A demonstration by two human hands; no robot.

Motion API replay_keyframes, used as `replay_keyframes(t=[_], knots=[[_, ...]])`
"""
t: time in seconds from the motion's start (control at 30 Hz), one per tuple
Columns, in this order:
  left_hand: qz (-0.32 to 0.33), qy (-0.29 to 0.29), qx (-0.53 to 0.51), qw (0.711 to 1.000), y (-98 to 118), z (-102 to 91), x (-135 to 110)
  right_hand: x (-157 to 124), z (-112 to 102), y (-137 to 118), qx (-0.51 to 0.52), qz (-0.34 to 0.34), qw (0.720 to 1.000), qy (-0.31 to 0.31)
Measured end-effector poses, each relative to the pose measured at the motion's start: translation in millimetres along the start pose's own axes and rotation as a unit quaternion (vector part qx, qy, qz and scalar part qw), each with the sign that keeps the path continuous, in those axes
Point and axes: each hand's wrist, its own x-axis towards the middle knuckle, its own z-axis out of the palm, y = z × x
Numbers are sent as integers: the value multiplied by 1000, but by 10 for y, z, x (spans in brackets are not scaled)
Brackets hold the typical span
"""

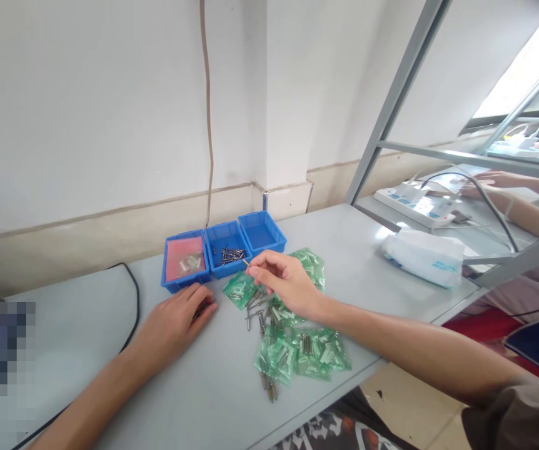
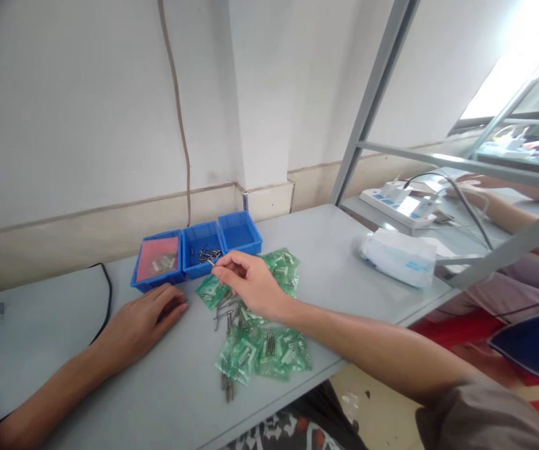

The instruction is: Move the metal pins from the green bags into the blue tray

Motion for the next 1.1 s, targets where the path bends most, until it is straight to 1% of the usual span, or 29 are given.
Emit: replay_keyframes(t=[0.5, 0.87, 1.1], knots=[[3, 6, 0, 1000, 13, -14, 1, -5, 2, -28, -6, 1, 1000, -1], [3, 17, -4, 1000, 22, -15, -2, -10, 1, -40, 8, 0, 1000, 1], [13, 26, 3, 1000, 1, 8, -5, -9, -1, -26, 11, 4, 1000, -12]])
